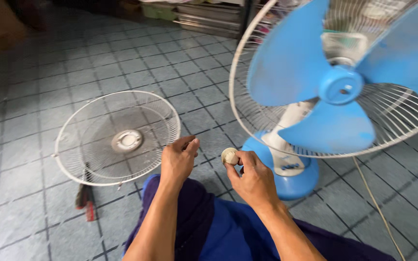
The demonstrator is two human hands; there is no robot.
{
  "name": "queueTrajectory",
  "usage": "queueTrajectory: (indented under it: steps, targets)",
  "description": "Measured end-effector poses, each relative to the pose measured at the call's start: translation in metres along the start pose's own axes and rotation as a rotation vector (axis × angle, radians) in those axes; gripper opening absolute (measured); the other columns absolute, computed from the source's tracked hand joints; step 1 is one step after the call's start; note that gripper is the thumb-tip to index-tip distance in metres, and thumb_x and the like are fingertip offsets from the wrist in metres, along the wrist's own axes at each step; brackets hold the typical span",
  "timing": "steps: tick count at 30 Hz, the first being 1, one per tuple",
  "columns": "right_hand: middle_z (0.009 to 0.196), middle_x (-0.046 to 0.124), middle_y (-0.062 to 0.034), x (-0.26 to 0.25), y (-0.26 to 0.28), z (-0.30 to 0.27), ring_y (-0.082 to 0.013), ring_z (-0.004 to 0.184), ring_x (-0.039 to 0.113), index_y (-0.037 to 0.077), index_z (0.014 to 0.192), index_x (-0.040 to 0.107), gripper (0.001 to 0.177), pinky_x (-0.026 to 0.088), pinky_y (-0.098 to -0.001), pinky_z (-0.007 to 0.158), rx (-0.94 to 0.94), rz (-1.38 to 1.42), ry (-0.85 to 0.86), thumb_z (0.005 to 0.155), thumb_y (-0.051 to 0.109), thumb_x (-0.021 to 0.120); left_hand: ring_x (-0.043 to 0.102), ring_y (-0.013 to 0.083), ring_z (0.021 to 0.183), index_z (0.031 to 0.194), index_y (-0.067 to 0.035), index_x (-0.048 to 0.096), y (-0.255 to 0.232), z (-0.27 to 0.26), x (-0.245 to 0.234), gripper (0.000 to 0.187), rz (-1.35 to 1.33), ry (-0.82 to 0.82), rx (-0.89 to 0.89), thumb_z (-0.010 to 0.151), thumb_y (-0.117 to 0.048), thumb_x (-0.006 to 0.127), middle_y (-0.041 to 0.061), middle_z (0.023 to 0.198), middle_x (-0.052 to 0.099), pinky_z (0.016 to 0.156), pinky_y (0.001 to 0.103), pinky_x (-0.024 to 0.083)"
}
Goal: The person disassembles a blue pedestal fan by hand. They remove the front grille, unscrew the central hub nut, and detach the fan blades from the motor shaft.
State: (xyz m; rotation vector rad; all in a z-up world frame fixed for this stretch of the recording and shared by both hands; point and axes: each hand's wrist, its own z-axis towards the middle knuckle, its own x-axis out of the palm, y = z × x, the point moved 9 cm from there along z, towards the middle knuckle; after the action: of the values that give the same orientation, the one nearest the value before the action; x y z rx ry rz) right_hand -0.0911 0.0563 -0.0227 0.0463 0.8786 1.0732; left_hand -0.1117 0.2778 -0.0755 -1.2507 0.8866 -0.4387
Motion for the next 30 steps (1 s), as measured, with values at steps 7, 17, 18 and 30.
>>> queueTrajectory:
  steps: [7, 17, 18, 30]
  targets:
    - [0.093, 0.071, -0.0174, 0.052, 0.023, 0.024, -0.0371, 0.076, 0.071, 0.003, 0.103, 0.061, 0.032, 0.058, -0.0441, 0.059, -0.131, 0.034, 0.022, 0.082, 0.016, 0.081, 0.078, 0.0196, 0.074, 0.116, -0.002, 0.075, 0.040, 0.032, -0.028, 0.038, -0.157, -0.071, -0.066, 0.090, -0.029, 0.071, 0.013, 0.091, 0.079, 0.066, 0.030, 0.058]
    - [0.100, 0.072, -0.0192, 0.150, -0.019, 0.043, -0.0415, 0.082, 0.072, 0.004, 0.103, 0.063, 0.029, 0.059, -0.0509, 0.067, -0.025, 0.014, 0.252, 0.086, 0.024, 0.075, 0.077, 0.0243, 0.072, 0.110, -0.003, 0.078, 0.104, 0.084, -0.019, 0.037, 0.017, -0.037, -0.227, 0.089, -0.033, 0.071, 0.017, 0.086, 0.079, 0.067, 0.035, 0.059]
    - [0.101, 0.072, -0.0193, 0.163, -0.028, 0.044, -0.0420, 0.082, 0.072, 0.004, 0.103, 0.063, 0.029, 0.058, -0.0517, 0.068, 0.002, 0.001, 0.291, 0.085, 0.026, 0.074, 0.077, 0.0265, 0.075, 0.110, -0.004, 0.079, 0.112, 0.088, -0.016, 0.037, 0.079, -0.027, -0.245, 0.089, -0.034, 0.072, 0.019, 0.086, 0.079, 0.070, 0.037, 0.059]
    - [0.120, 0.068, -0.0202, 0.289, -0.119, 0.038, -0.0426, 0.105, 0.068, 0.003, 0.116, 0.063, 0.040, 0.053, -0.0529, 0.091, 0.265, -0.124, 0.627, 0.087, 0.029, 0.068, 0.073, 0.0365, 0.104, 0.116, -0.009, 0.076, 0.152, 0.119, 0.037, 0.040, 0.387, 0.128, -0.171, 0.084, -0.034, 0.075, 0.025, 0.105, 0.075, 0.094, 0.041, 0.056]
